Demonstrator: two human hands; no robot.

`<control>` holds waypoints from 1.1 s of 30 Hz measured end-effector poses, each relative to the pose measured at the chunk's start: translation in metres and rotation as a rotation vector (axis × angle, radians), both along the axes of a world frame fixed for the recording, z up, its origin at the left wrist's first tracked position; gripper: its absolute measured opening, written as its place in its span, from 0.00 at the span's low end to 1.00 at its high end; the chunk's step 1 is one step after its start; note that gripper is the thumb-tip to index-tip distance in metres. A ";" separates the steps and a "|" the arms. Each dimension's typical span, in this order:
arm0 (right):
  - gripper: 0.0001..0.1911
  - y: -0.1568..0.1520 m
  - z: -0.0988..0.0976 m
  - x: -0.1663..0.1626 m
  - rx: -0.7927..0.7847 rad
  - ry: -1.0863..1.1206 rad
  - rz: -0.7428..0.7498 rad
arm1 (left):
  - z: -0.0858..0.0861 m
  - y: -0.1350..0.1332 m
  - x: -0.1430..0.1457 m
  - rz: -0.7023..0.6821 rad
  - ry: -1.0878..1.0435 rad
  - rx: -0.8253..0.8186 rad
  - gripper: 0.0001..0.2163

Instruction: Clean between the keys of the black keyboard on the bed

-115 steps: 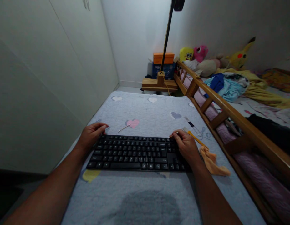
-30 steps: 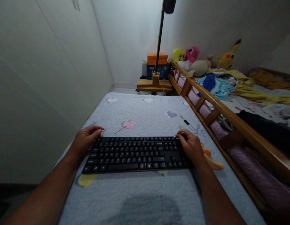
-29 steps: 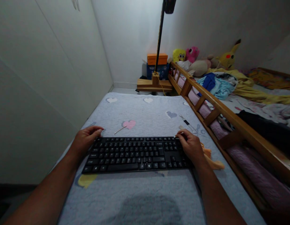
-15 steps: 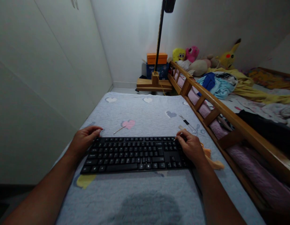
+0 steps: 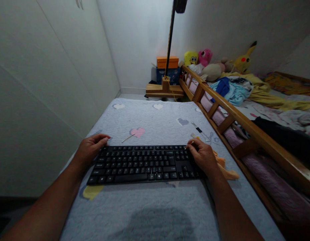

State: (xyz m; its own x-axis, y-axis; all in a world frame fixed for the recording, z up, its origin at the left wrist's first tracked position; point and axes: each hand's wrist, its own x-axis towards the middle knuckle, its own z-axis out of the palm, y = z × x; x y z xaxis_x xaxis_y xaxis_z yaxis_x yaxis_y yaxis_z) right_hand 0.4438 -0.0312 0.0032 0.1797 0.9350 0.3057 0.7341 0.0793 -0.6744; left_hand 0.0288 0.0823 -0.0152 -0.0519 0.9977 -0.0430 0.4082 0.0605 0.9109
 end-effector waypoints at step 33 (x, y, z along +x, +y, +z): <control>0.07 0.000 -0.004 -0.007 0.063 0.041 0.002 | -0.006 0.002 -0.003 -0.002 0.040 0.000 0.20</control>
